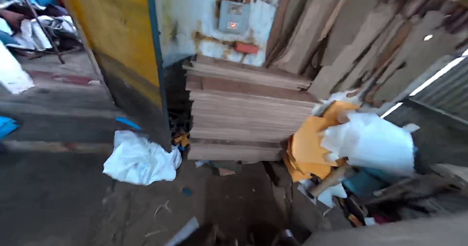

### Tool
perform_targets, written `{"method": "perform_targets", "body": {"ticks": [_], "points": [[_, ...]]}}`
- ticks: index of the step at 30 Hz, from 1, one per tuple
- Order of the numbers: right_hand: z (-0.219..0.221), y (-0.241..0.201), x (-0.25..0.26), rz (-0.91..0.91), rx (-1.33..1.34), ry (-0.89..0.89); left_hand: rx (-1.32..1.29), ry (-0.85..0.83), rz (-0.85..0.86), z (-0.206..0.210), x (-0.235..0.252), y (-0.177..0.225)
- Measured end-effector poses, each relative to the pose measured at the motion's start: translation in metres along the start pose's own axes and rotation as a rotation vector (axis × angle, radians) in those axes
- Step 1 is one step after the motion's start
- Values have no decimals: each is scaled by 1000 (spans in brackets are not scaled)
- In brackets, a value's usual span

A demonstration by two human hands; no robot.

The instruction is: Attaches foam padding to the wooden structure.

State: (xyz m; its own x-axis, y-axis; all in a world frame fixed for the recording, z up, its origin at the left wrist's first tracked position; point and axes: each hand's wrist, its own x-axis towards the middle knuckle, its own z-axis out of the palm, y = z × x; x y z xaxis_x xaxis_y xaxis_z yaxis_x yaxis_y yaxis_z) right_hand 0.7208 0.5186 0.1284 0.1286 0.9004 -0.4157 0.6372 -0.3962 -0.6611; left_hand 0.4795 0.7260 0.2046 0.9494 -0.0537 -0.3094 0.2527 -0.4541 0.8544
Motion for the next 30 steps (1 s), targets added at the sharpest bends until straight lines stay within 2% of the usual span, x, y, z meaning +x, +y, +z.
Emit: {"method": "perform_targets", "body": {"ticks": [1, 2, 3, 4, 5, 6, 7, 9, 10, 13, 16, 18, 22, 24, 26, 30], "points": [[-26, -14, 36, -40, -7, 45, 51, 77, -7, -20, 7, -18], [-58, -57, 67, 89, -2, 166, 100, 125, -12, -43, 12, -32], [-79, -89, 98, 126, 33, 415, 136, 159, -30, -67, 16, -40], [-97, -104, 131, 26, 101, 663, 156, 201, -45, -92, 22, -49], [-112, -116, 157, -157, 237, 814, 163, 245, -73, -114, 27, -56], [-120, -139, 170, -319, 388, 849, 174, 291, -109, -132, 33, -66], [-117, -166, 167, -401, 499, 822, 203, 336, -144, -149, 39, -79], [-81, -204, 135, -369, 561, 719, 286, 360, -211, -181, 59, -102], [-54, -216, 115, -270, 594, 639, 320, 371, -222, -196, 70, -108], [23, -242, 81, 86, 929, 382, 438, 421, -197, -227, 104, -104], [57, -252, 85, 272, 1146, 296, 562, 408, -184, -235, 147, -78], [56, -251, 85, 321, 1232, 317, 650, 394, -148, -230, 179, -52], [50, -215, 81, 276, 1337, 541, 730, 386, -24, -206, 233, 7], [54, -176, 74, 277, 1168, 703, 740, 356, 40, -188, 252, 37], [68, -127, 57, 372, 936, 861, 727, 318, 102, -165, 265, 63], [103, -52, -22, 573, 721, 1128, 671, 213, 268, -100, 270, 106]]}}
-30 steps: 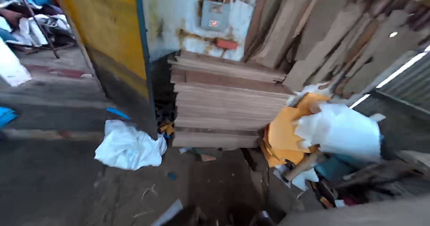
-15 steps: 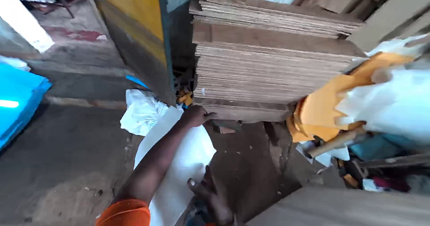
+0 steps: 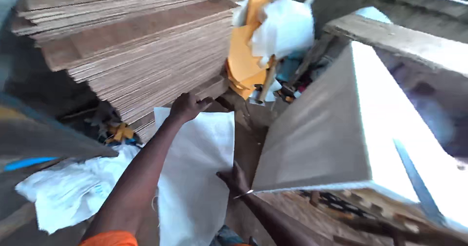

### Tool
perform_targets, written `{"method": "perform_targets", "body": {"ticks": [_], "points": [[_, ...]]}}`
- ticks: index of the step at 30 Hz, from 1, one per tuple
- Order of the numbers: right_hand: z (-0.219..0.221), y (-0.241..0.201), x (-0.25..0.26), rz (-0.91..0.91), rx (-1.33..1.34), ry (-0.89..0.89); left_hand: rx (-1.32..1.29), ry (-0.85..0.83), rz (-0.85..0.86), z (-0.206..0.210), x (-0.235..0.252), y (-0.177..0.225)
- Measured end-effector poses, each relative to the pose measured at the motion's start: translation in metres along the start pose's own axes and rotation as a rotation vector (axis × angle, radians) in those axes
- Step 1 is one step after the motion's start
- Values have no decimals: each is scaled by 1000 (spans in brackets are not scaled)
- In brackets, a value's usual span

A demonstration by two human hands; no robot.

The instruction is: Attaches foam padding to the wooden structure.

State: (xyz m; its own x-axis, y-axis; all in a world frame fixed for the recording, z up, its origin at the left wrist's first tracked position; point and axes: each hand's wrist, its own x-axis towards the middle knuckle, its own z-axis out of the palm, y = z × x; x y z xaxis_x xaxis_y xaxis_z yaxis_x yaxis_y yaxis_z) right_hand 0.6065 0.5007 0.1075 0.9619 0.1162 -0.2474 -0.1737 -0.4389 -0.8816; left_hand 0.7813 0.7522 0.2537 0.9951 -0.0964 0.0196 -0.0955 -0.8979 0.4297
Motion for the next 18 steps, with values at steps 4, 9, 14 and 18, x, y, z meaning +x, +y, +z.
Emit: {"method": "perform_targets", "body": {"ticks": [4, 9, 14, 18], "points": [[-104, 76, -55, -153, 73, 228, -257, 63, 258, 47, -36, 91], [-218, 142, -186, -285, 200, 376, -349, 211, 546, 96, -108, 220], [-286, 185, -329, -359, -76, 784, -619, 515, 290, 161, -202, 316], [-290, 207, -422, -332, -167, 1044, -1142, 248, -301, 209, -275, 347]]}}
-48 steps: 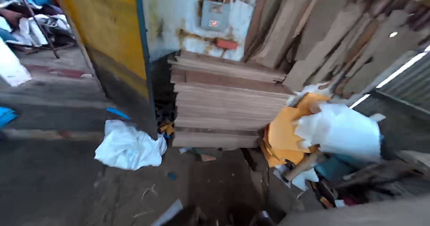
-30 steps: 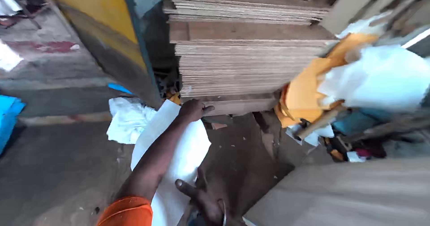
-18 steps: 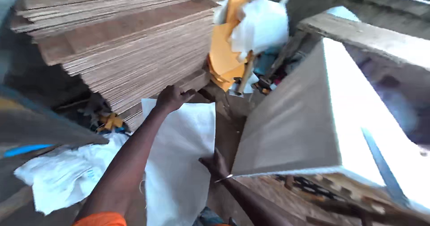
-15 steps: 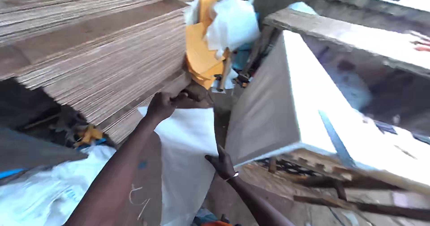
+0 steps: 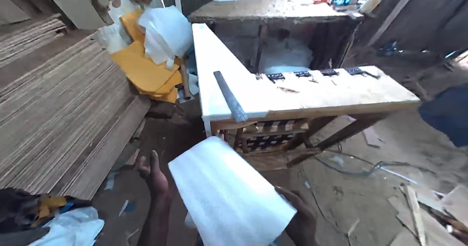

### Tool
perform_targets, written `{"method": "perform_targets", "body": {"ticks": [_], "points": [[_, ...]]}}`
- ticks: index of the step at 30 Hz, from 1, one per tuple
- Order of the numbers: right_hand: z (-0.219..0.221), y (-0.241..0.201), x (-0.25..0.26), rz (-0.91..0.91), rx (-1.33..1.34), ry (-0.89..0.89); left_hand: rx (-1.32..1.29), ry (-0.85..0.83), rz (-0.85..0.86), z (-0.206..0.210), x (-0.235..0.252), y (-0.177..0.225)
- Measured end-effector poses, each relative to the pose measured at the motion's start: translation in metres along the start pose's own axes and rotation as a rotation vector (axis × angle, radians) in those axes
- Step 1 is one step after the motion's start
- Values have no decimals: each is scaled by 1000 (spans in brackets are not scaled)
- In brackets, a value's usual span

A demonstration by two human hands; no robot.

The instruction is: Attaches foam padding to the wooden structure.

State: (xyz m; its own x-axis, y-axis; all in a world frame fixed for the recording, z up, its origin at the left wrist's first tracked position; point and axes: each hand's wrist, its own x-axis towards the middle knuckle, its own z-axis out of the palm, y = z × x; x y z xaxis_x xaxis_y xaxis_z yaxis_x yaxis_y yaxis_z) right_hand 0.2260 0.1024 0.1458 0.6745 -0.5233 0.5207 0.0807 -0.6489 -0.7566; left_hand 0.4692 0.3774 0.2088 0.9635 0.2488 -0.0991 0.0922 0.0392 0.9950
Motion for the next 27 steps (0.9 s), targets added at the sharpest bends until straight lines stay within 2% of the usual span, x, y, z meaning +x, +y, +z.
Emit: {"method": "perform_targets", "body": {"ticks": [2, 3, 5, 8, 10, 13, 15, 16, 19, 22, 25, 27], "points": [[-26, 3, -24, 20, -45, 55, -184, -212, -351, 6, -31, -4], [-34, 5, -31, 11, -68, 75, -260, -355, -466, 7, -39, -5], [-41, 8, -45, -16, -136, 91, -311, -594, -539, 13, -51, -2], [-42, 17, -66, -82, -216, 48, -197, -770, -460, 25, -60, 5], [-39, 25, -75, -144, -215, -44, -81, -712, -397, 36, -55, 6], [-35, 31, -79, -150, -83, -354, 90, -599, -341, 50, -44, 8], [-35, 39, -74, -99, 51, -624, 218, -654, -268, 54, -43, 21], [-36, 43, -72, -53, 95, -655, 280, -709, -218, 56, -46, 28], [-41, 51, -44, 82, 160, -414, 352, -941, -48, 64, -58, 40], [-41, 39, 18, 84, 172, -250, 420, -1210, 76, 78, -66, 46], [-40, 13, 70, 35, 252, -283, 512, -1393, 200, 97, -79, 55], [-40, -1, 92, -17, 332, -320, 548, -1452, 335, 108, -89, 61]]}}
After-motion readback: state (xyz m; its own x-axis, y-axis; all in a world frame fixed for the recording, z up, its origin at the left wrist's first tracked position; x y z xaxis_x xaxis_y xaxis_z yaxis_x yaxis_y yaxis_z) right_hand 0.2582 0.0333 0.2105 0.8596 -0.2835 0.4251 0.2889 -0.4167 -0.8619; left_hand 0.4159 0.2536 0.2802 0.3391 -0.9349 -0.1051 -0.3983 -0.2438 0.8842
